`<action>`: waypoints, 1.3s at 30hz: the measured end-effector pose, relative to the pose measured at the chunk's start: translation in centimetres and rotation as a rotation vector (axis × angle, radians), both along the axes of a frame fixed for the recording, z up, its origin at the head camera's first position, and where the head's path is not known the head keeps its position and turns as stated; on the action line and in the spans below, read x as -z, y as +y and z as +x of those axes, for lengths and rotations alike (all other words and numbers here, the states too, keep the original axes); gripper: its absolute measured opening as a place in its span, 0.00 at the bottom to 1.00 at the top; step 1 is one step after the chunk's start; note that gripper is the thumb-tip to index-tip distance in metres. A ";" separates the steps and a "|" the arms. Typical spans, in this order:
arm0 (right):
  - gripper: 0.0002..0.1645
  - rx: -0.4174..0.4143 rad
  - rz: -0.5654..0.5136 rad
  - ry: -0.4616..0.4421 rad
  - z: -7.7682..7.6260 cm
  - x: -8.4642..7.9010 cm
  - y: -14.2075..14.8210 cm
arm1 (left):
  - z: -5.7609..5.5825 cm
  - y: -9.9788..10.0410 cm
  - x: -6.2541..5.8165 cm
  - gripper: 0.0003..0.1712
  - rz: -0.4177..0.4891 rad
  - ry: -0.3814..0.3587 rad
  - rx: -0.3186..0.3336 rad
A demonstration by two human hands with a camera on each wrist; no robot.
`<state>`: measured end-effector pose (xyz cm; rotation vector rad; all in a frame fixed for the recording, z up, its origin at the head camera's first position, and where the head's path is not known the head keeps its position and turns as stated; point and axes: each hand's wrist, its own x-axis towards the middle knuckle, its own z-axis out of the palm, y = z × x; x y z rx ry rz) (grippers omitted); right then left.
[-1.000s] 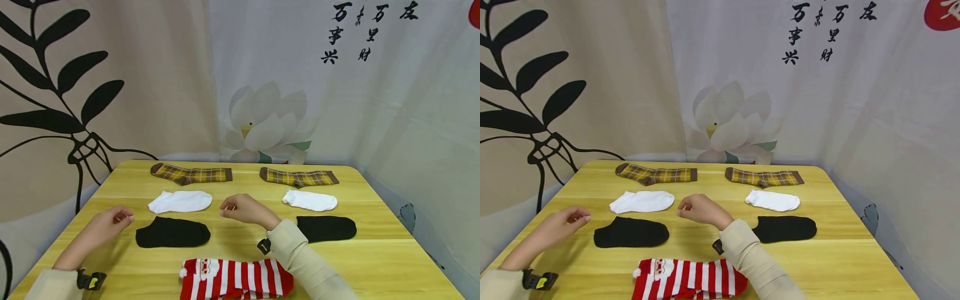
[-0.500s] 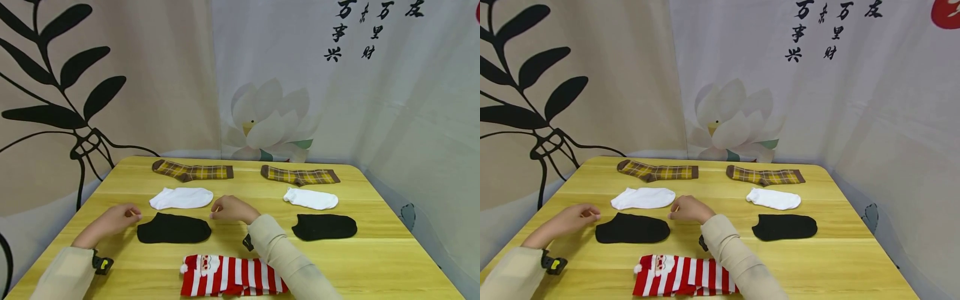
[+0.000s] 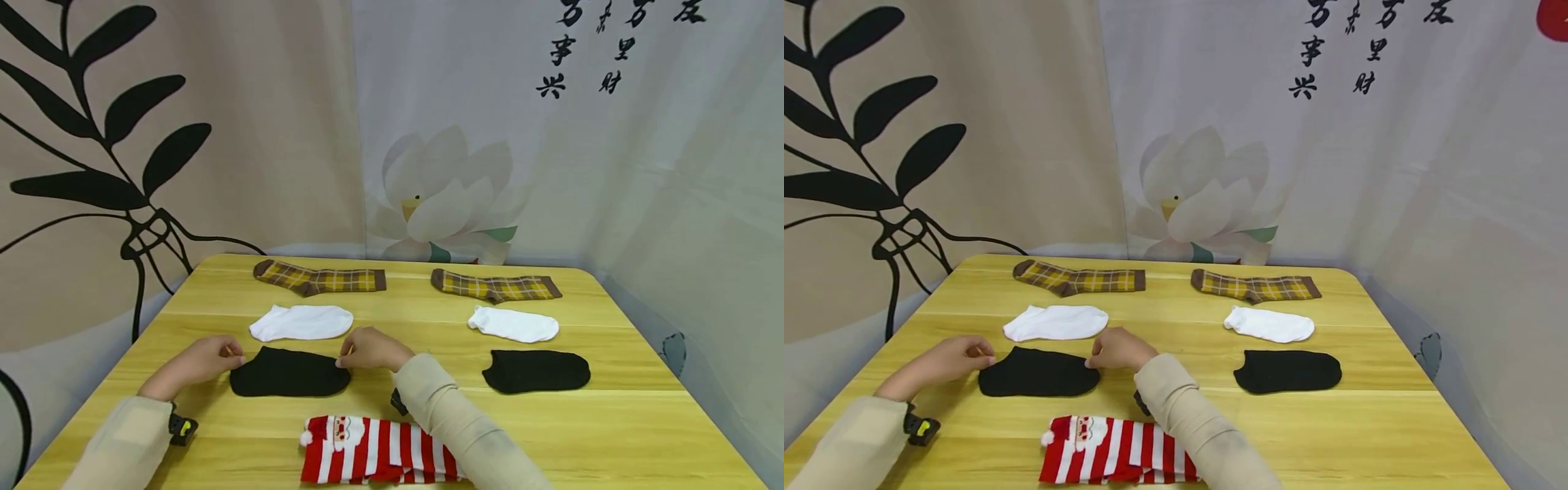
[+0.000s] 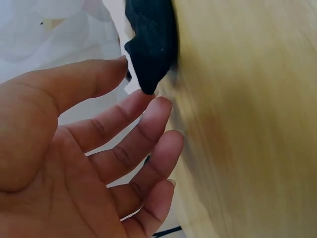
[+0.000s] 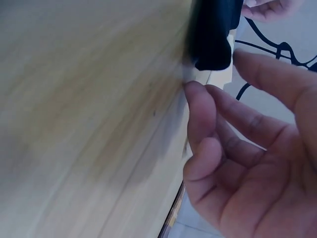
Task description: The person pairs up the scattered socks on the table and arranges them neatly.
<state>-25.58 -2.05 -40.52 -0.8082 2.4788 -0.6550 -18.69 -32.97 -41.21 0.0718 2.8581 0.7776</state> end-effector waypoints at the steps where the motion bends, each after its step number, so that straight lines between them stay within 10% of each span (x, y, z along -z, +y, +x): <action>1: 0.13 -0.006 0.008 0.005 0.1 0.0 -0.2 | 0.0 0.0 0.1 0.11 0.005 -0.007 0.000; 20: 0.06 -0.044 0.077 0.094 1.3 0.3 -1.4 | 0.1 1.0 0.7 0.07 -0.022 -0.057 -0.003; 29: 0.33 -0.091 0.072 0.125 1.4 0.3 -2.0 | -0.1 0.9 0.2 0.09 -0.077 -0.048 0.018; 39: 0.19 -0.090 0.160 0.198 2.5 -0.1 -2.3 | -0.1 0.9 0.5 0.09 -0.059 -0.034 0.016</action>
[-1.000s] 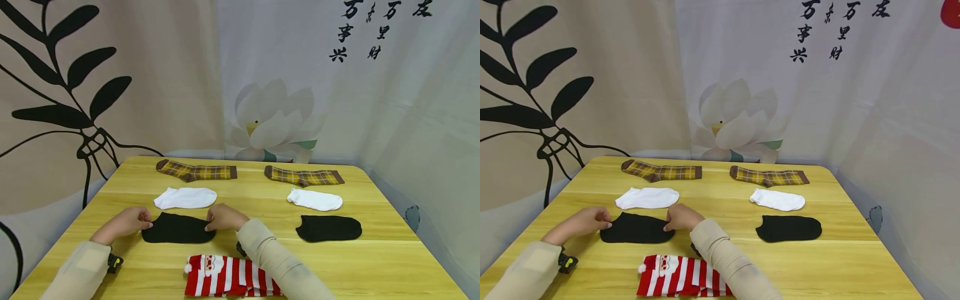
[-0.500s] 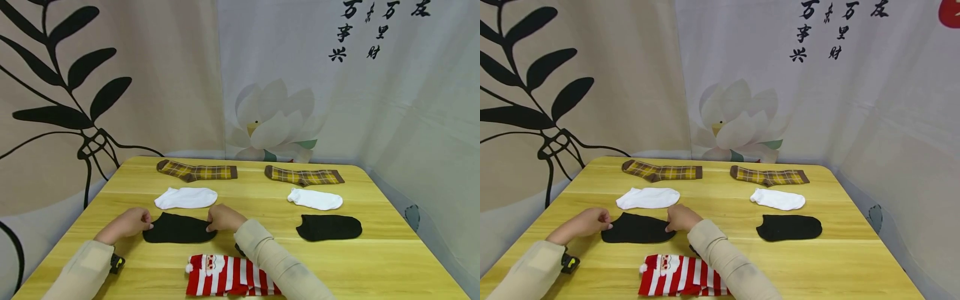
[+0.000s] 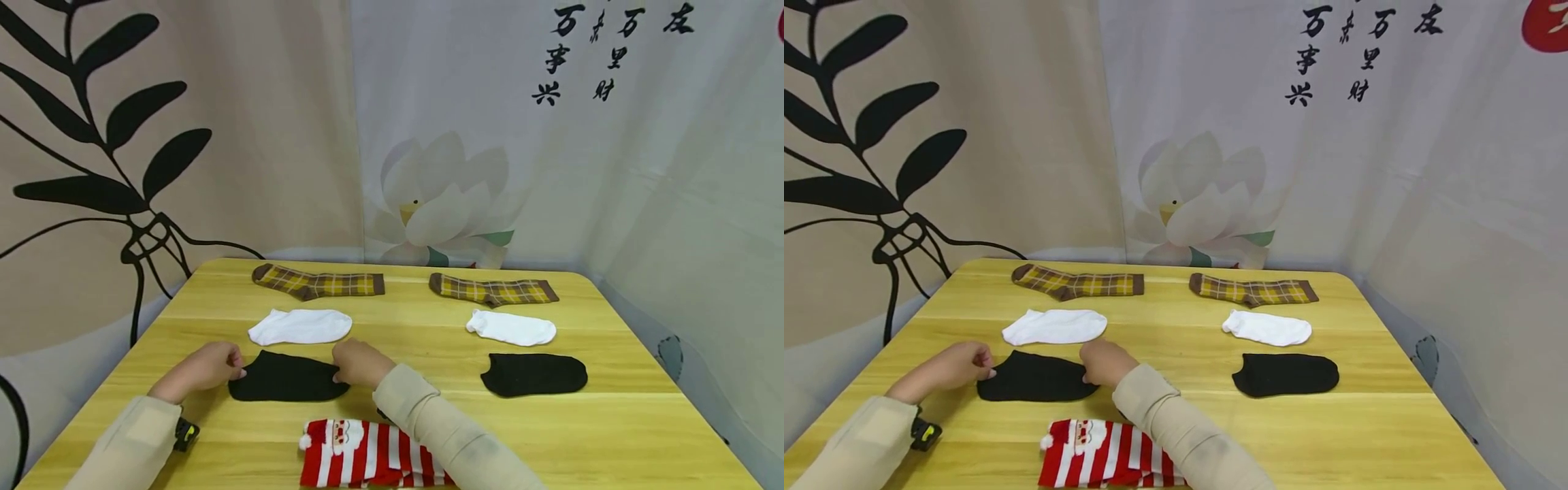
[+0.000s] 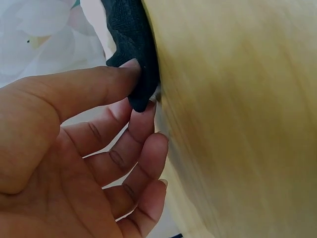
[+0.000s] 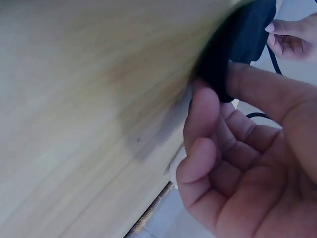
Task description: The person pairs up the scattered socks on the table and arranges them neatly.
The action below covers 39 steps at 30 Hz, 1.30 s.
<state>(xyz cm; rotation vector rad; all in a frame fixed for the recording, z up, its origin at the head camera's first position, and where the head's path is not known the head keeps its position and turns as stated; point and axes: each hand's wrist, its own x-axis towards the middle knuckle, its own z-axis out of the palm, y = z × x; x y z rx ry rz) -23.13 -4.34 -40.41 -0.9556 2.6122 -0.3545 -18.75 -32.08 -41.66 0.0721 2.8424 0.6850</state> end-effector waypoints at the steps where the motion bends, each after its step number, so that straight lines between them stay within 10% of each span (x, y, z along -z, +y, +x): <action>1: 0.17 0.003 0.002 -0.002 0.1 -0.1 0.0 | 0.0 0.0 0.0 0.09 0.007 0.002 -0.001; 16: 0.15 -0.009 -0.010 -0.026 -0.4 0.2 0.1 | 0.6 0.1 -0.5 0.09 0.006 -0.023 -0.023; 24: 0.31 -0.032 -0.059 -0.047 -0.8 0.2 0.6 | 0.6 0.1 -0.8 0.08 -0.002 -0.021 -0.025; 39: 0.09 -0.014 -0.064 -0.058 -1.3 -0.8 1.0 | 1.0 0.0 -1.8 0.07 0.019 0.034 0.000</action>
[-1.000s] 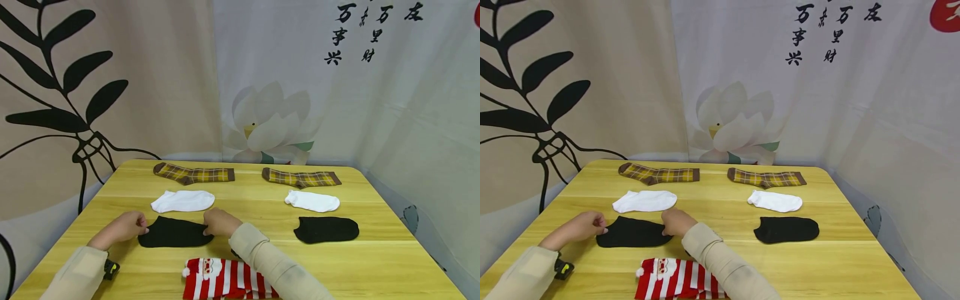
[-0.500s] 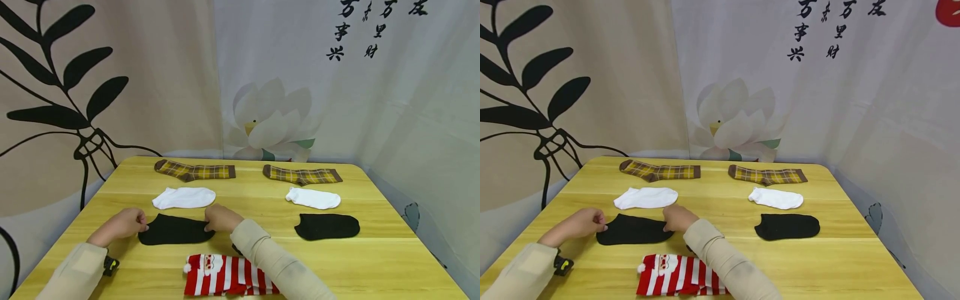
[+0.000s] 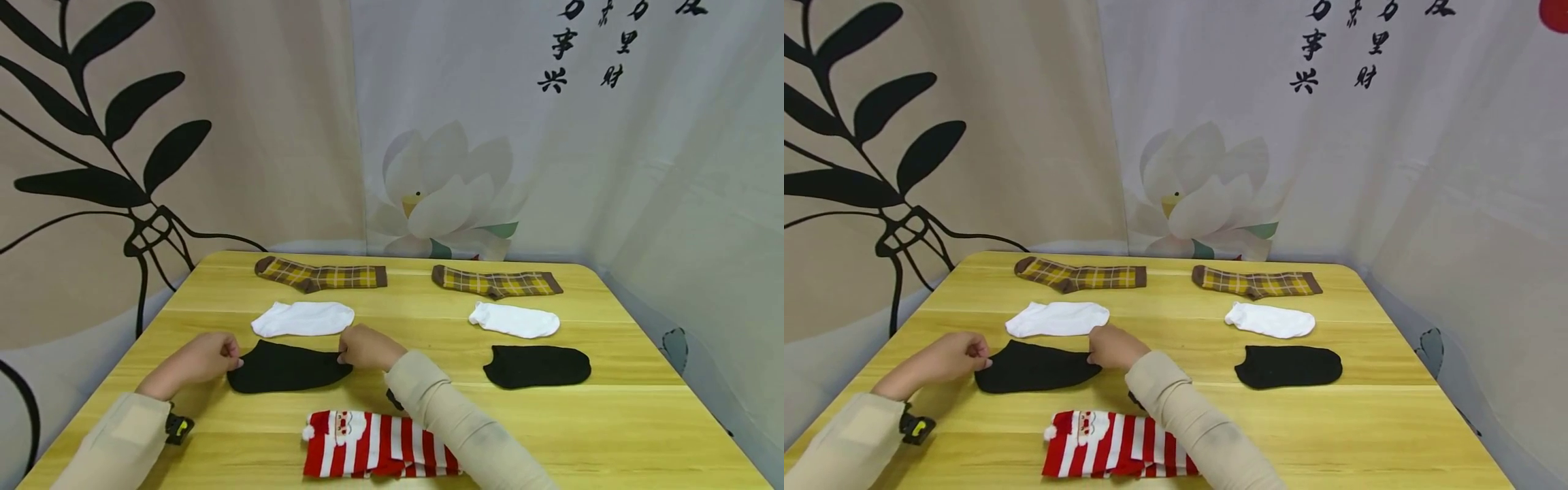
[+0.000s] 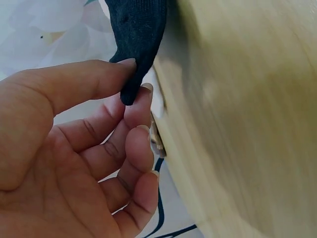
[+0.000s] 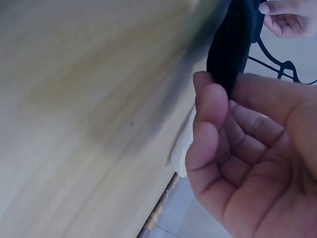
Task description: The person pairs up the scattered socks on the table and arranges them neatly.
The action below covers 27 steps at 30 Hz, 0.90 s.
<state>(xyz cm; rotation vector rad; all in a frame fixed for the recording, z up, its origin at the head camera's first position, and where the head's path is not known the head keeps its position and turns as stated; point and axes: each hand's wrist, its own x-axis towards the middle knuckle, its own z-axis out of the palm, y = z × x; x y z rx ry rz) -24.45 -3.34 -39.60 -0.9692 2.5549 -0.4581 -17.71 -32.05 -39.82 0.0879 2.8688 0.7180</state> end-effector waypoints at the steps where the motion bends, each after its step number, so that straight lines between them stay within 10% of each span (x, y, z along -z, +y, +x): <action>1: 0.07 0.003 -0.003 0.005 0.0 -0.2 0.1 | 0.0 0.0 0.0 0.06 0.000 0.003 0.002; 27: 0.07 0.062 -0.105 -0.101 -1.3 -3.1 4.5 | 0.4 3.0 -2.7 0.06 0.000 0.099 0.070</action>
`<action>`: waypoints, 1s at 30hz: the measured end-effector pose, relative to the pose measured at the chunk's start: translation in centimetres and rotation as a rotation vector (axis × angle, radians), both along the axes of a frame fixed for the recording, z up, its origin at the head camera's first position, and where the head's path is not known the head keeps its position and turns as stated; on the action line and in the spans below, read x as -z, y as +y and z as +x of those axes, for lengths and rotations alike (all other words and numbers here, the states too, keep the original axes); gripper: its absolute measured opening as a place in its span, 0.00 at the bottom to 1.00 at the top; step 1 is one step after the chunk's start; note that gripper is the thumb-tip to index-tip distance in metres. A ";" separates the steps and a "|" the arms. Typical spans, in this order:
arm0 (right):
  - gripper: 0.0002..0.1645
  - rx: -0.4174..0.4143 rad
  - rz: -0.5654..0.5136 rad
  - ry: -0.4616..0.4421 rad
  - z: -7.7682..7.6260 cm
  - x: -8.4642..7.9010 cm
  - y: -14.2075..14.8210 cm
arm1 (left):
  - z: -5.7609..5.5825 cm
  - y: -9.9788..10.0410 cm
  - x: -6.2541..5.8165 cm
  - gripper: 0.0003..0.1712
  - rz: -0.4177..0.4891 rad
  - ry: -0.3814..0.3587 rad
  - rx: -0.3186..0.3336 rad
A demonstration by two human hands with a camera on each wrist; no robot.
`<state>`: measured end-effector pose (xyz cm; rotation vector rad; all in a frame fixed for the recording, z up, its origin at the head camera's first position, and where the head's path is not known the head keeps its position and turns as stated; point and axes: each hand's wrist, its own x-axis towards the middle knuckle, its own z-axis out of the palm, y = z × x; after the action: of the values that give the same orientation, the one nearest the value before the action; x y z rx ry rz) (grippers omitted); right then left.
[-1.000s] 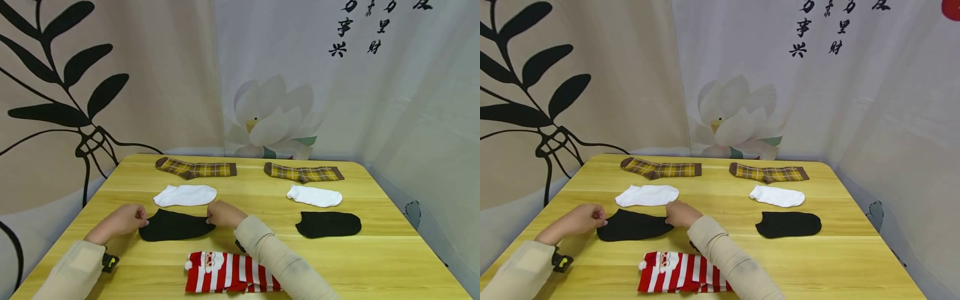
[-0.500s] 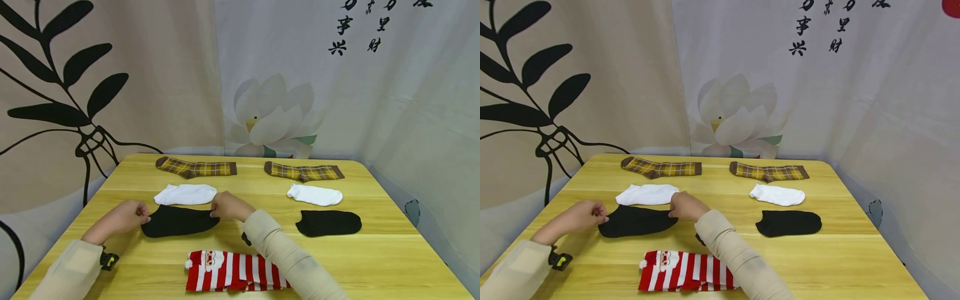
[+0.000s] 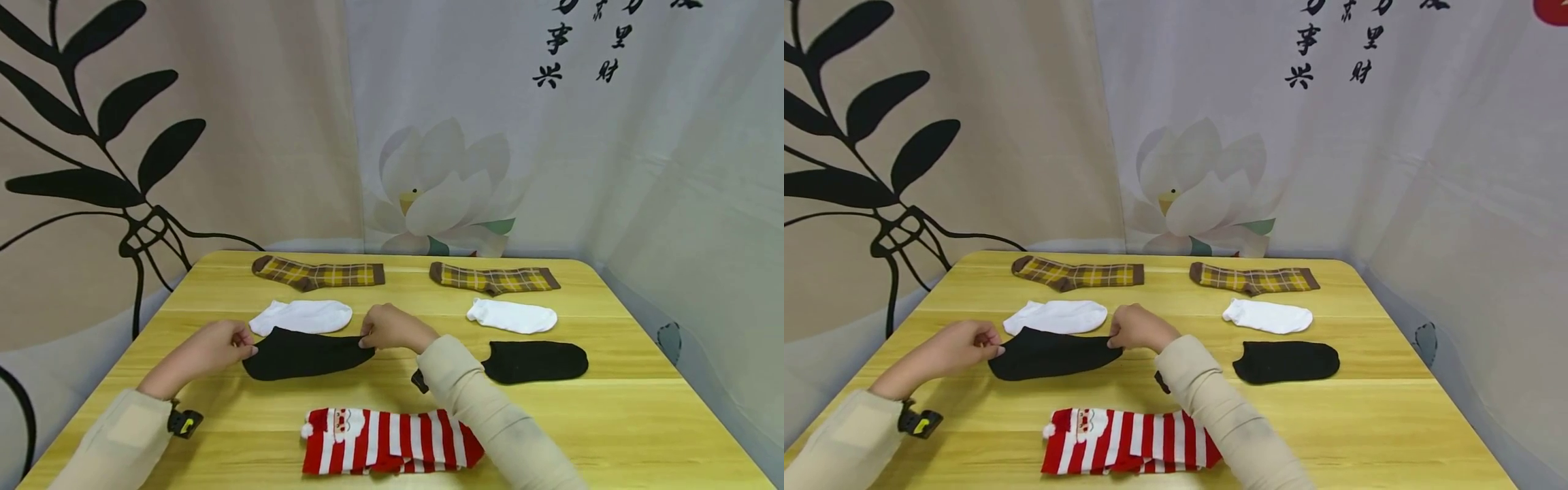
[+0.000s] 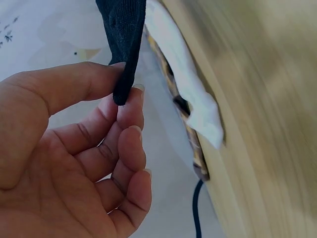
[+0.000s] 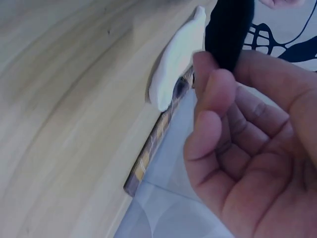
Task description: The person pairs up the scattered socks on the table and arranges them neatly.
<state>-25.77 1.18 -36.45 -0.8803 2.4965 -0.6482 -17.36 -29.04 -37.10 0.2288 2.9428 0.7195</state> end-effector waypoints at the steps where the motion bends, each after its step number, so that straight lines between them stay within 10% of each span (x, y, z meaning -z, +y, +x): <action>1: 0.07 0.001 -0.002 0.002 0.0 -0.2 0.3 | 0.0 0.2 -0.1 0.06 -0.003 0.007 0.007; 30: 0.04 0.077 -0.037 0.009 0.1 -1.0 6.7 | -1.5 5.2 -1.1 0.06 0.010 0.070 0.097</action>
<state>-25.63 7.91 -35.41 -0.8050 2.5446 -0.7188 -18.88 -23.82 -35.98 0.4021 2.9703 0.7268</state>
